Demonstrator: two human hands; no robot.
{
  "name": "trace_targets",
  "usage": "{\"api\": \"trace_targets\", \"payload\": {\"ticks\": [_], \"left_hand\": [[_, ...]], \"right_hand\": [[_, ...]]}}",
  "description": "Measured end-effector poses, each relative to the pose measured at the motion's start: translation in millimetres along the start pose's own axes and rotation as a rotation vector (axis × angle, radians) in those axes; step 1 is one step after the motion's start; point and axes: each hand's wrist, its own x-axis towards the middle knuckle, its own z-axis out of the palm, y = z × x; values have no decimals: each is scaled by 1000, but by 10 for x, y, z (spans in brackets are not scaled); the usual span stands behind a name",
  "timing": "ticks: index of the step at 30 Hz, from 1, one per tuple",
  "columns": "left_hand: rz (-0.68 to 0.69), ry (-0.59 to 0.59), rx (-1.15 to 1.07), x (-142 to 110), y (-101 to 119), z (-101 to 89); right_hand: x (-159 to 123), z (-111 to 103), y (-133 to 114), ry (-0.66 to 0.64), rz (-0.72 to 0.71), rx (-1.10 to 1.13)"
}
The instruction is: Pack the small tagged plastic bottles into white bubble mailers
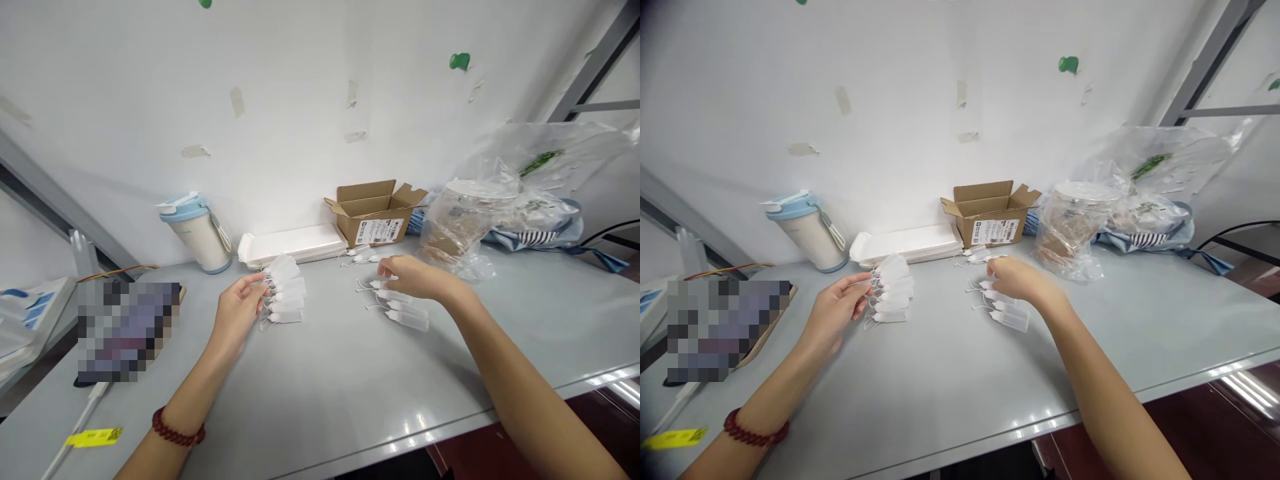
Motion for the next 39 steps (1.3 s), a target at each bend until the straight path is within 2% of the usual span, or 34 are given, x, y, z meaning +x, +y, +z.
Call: {"api": "trace_targets", "payload": {"ticks": [4, 8, 11, 14, 17, 19, 21, 25, 29, 36, 39], "left_hand": [[33, -15, 55, -43, 20, 24], [63, -50, 94, -104, 45, 46], [136, -75, 159, -154, 47, 71], [222, -114, 230, -198, 36, 102], [284, -221, 299, -232, 25, 121], [309, -315, 330, -248, 23, 125], [317, -372, 351, -258, 21, 125], [311, -359, 362, -263, 8, 130], [314, -342, 362, -265, 19, 132], [304, -347, 358, -278, 55, 127], [232, -359, 257, -270, 80, 132]], "right_hand": [[47, 53, -14, -56, 38, -44], [89, 137, -24, -8, 7, -45], [92, 169, -93, 72, -102, 1], [72, 193, -260, 142, -261, 104], [29, 239, -480, 155, -393, 250], [-10, 273, -611, 115, -439, 354], [-53, 296, -710, 39, -447, 451], [-117, 302, -807, -83, -421, 585], [-124, 296, -805, -80, -373, 645], [-111, 296, -791, -65, -371, 719], [-124, 289, -818, -61, -383, 711]]}}
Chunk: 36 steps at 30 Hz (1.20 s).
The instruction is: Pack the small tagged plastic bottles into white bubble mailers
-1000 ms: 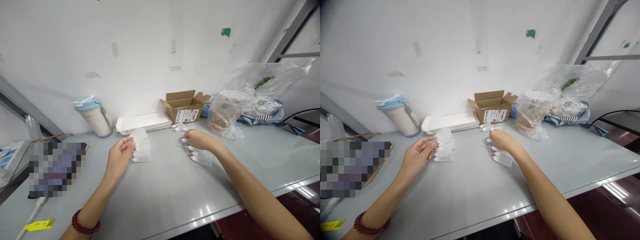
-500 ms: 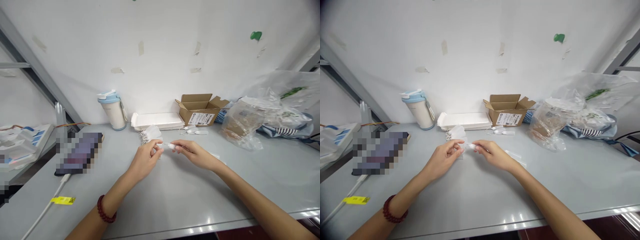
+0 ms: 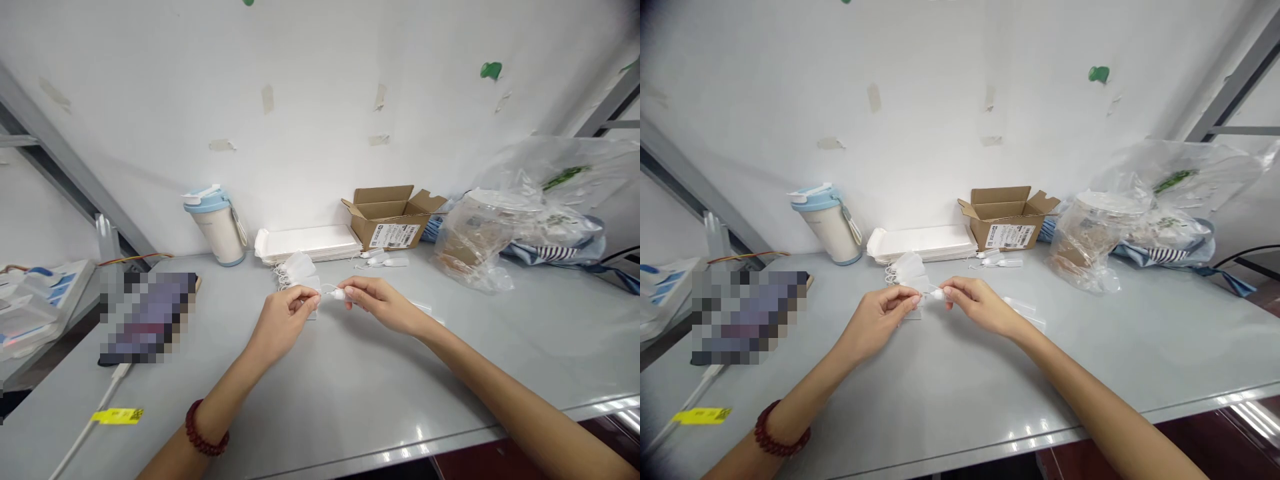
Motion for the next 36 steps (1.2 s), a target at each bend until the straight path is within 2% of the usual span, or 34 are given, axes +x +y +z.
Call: {"api": "trace_targets", "payload": {"ticks": [4, 8, 24, 36], "left_hand": [[-65, -32, -149, 21, 36, -23], [-68, -64, -191, 31, 28, -34], [-79, -120, -165, 20, 4, -2], [-1, -39, -41, -30, -10, 61]], "right_hand": [[-2, 17, -26, -10, 14, -9], [-4, 27, -26, -16, 8, -10], [-2, 52, -9, -25, -5, -37], [-7, 115, 9, 14, -28, -96]]}}
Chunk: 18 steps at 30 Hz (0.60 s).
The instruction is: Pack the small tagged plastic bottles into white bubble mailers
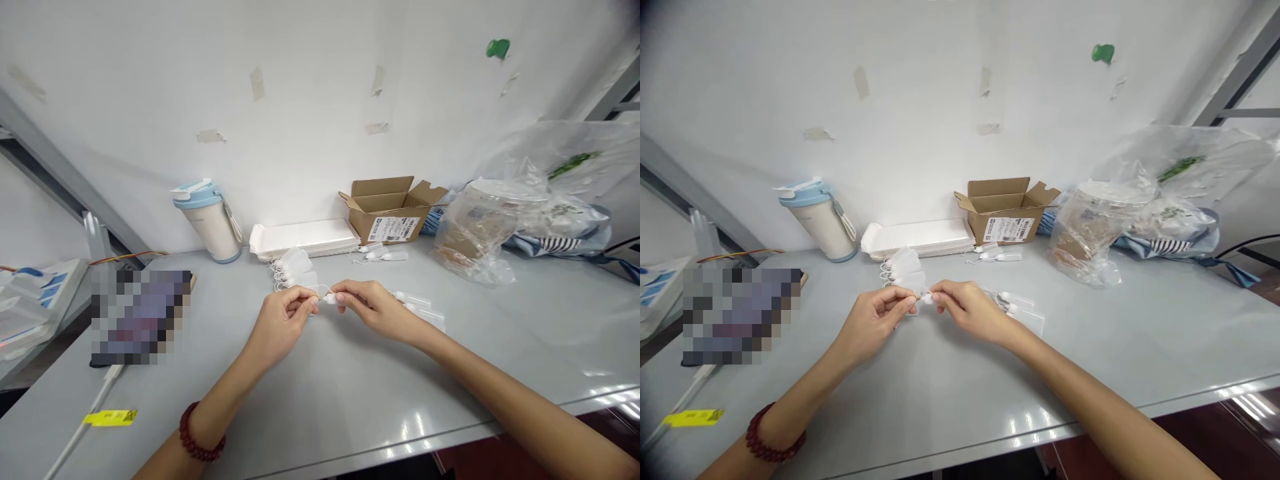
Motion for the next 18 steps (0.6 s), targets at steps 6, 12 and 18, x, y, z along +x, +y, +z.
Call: {"api": "trace_targets", "payload": {"ticks": [6, 12, 18], "left_hand": [[21, -11, 37, -23, -4, 21], [-5, -4, 0, -8, -23, 28], [-73, -34, -53, 17, -4, -59]], "right_hand": [[-27, 19, 7, 8, -1, 20], [-17, 24, 7, 8, 12, 40], [-15, 19, -60, 11, 19, 67]]}}
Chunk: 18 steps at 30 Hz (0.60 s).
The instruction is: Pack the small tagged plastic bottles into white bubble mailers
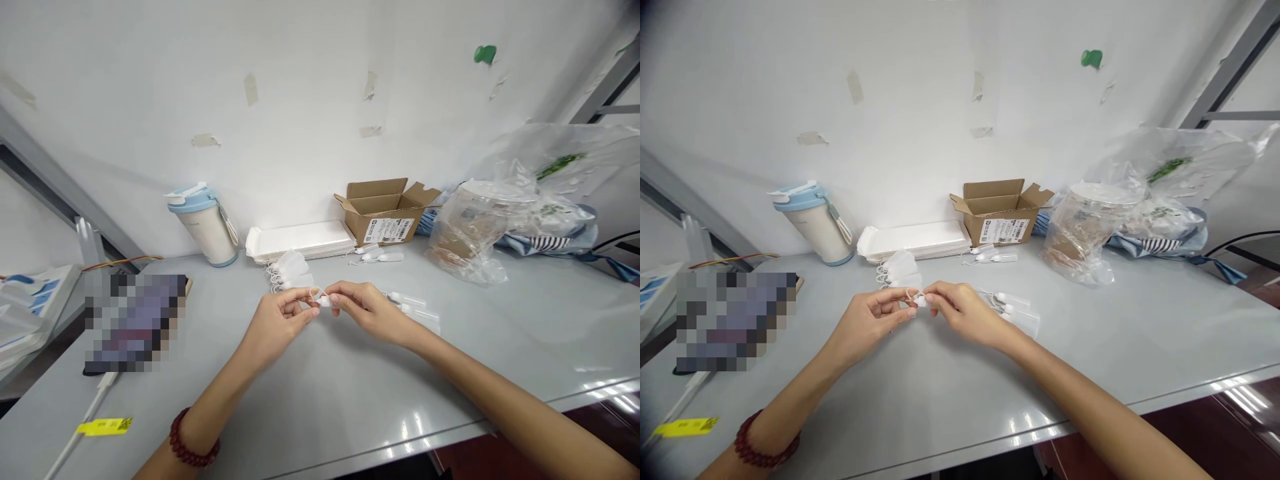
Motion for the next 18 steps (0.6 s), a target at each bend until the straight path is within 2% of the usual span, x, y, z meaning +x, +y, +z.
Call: {"api": "trace_targets", "payload": {"ticks": [9, 12, 14, 18], "left_hand": [[41, -12, -27, -1, 56, -7], [42, -11, -43, 19, 51, -71], [31, 66, -87, 51, 32, -181], [35, 345, -190, 145, -51, -430]], "right_hand": [[0, 10, 36, -10, 3, -22], [19, -13, 93, -8, -4, -39], [47, -91, 187, 67, -27, -123], [119, -399, 508, 339, -12, -478]]}}
